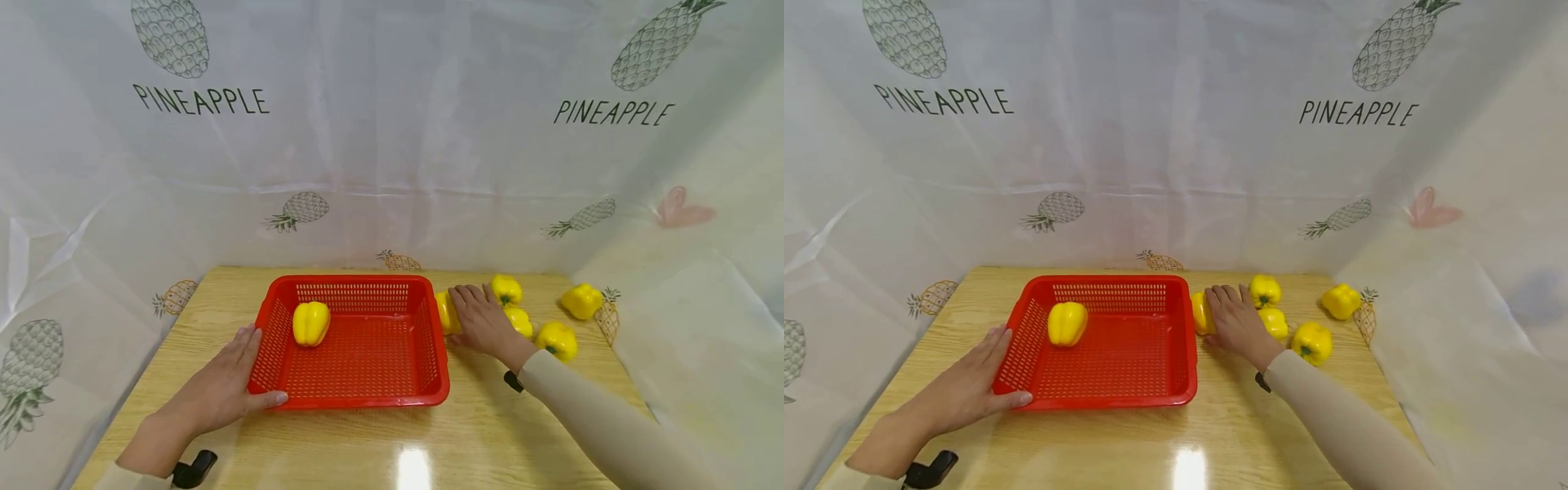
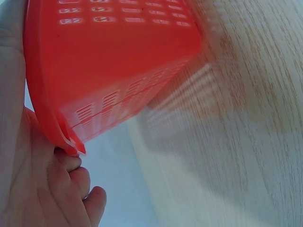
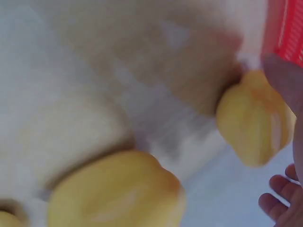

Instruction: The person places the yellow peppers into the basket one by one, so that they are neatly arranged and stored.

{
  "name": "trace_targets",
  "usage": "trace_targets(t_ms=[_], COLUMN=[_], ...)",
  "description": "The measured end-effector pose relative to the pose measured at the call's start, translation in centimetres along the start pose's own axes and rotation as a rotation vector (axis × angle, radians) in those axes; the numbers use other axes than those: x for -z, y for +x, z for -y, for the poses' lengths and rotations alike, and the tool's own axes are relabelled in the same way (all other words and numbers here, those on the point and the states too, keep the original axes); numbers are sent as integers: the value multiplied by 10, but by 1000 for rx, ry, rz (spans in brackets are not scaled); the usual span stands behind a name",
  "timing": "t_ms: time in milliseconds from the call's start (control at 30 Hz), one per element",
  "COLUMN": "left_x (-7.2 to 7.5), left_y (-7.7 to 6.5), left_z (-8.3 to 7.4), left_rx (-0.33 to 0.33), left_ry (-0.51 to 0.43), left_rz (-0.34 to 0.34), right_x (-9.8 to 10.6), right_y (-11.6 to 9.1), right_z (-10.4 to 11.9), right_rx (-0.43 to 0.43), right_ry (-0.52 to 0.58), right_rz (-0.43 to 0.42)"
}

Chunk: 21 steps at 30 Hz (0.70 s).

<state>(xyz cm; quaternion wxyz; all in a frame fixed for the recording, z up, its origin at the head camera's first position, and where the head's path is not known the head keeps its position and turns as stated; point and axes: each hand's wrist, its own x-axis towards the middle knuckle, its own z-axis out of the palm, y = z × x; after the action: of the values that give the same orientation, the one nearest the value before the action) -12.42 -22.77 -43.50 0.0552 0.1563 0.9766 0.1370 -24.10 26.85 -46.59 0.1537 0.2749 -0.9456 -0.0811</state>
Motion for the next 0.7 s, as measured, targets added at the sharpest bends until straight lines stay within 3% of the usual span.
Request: trace_targets(t_ms=[267, 500, 700], left_x=[0, 0, -1], left_y=[2, 4, 2], left_z=[1, 2, 3], left_rx=[-5, -11, -4], left_ry=[3, 8, 10], left_rz=[-3, -14, -11], right_x=[-7, -12, -19], right_y=[24, 28, 25], right_z=[-12, -14, -11], right_rx=[84, 108, 79], right_ry=[8, 80, 78], right_rz=[194, 226, 196])
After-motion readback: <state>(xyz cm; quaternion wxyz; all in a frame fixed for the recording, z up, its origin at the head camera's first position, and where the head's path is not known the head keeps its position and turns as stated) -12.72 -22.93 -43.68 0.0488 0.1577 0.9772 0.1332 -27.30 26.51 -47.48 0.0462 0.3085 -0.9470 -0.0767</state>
